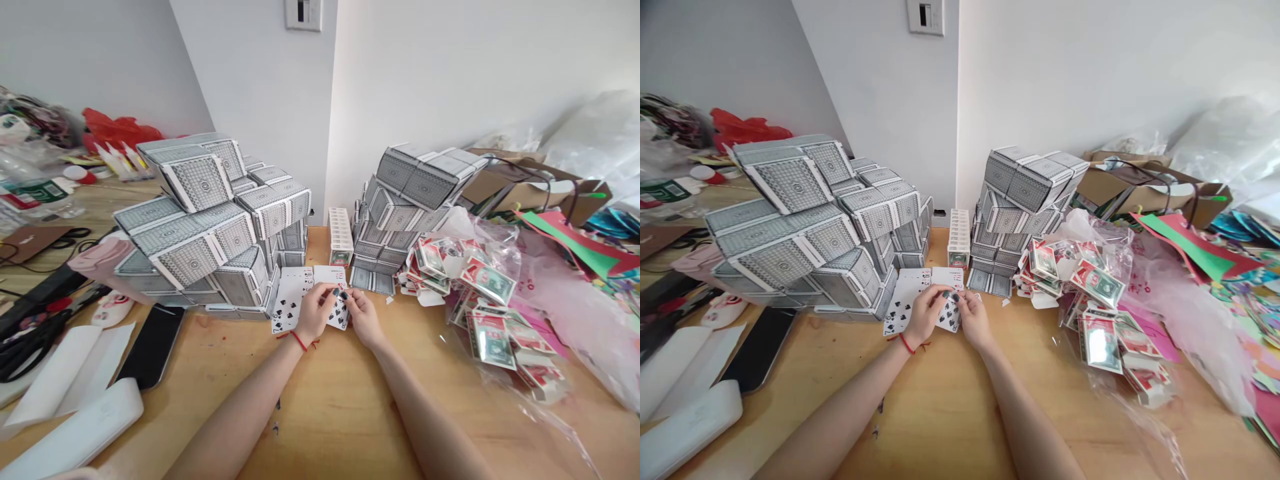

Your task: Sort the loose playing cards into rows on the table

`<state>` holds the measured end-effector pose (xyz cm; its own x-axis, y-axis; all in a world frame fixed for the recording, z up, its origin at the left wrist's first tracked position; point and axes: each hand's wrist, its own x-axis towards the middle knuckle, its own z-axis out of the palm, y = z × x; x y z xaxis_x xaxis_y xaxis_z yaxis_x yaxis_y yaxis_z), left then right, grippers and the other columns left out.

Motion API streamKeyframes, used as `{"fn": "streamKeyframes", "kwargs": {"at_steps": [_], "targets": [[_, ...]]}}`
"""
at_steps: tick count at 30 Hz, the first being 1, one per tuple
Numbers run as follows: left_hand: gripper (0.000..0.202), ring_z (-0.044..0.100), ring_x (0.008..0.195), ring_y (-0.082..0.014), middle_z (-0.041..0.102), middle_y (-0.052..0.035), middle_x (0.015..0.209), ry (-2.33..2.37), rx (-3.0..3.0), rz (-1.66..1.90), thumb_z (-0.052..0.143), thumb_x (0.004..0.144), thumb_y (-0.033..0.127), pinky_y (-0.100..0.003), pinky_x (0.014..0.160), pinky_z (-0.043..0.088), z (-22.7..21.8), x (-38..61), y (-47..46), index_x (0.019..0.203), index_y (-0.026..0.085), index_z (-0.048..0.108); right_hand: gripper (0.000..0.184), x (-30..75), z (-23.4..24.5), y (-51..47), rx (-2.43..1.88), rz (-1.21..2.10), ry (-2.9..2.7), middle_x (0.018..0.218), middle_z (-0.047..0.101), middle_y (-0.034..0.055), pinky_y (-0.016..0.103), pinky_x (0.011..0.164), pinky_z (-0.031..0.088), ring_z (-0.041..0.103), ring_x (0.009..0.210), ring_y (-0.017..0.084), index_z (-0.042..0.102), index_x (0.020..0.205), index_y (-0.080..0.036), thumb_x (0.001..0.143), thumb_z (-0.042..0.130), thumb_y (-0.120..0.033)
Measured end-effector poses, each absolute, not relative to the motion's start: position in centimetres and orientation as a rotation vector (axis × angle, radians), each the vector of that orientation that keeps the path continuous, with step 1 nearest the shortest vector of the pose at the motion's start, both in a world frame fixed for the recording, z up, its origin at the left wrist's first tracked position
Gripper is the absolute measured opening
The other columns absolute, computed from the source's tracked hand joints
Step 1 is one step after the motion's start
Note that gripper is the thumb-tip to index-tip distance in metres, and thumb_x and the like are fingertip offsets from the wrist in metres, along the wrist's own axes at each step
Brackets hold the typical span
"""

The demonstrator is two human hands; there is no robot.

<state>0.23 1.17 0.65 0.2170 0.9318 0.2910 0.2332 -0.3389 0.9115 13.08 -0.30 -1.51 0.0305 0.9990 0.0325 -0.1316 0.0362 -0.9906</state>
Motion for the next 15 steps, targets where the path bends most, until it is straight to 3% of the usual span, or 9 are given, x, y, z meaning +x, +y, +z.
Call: {"fn": "streamKeyframes", "kwargs": {"at_steps": [2,11,15], "targets": [[0.020,0.052,0.073,-0.0143,0.059,-0.0041,0.079,1.119,1.804,1.123,0.044,0.081,0.029,-0.023,0.064,0.038,0.52,0.38,1.35,0.083,0.017,0.060,0.026,13.12,-1.39,-0.25,-1.103,1.179,-1.156,0.067,0.051,-0.0013,0.023,0.056,0.036,0.045,0.060,0.012,0.053,0.075,-0.019,0.076,0.052,-0.045],[0.031,0.039,0.052,-0.0106,0.044,0.0021,0.051,1.270,1.773,1.130,0.046,0.079,0.034,-0.022,0.051,0.028,-0.29,0.78,1.58,0.054,0.017,0.049,0.026,13.02,-1.52,-0.32,-1.141,1.111,-1.238,0.060,0.044,-0.0020,0.025,0.053,0.034,0.039,0.056,0.014,0.047,0.066,-0.022,0.076,0.051,-0.045],[0.035,0.036,0.049,-0.0097,0.040,0.0035,0.048,1.255,1.755,1.127,0.046,0.080,0.036,-0.022,0.049,0.027,-0.30,0.82,1.55,0.051,0.017,0.045,0.026,12.94,-1.51,-0.36,-1.170,1.057,-1.250,0.060,0.043,-0.0019,0.026,0.053,0.034,0.039,0.056,0.014,0.047,0.065,-0.022,0.076,0.050,-0.045]]}}
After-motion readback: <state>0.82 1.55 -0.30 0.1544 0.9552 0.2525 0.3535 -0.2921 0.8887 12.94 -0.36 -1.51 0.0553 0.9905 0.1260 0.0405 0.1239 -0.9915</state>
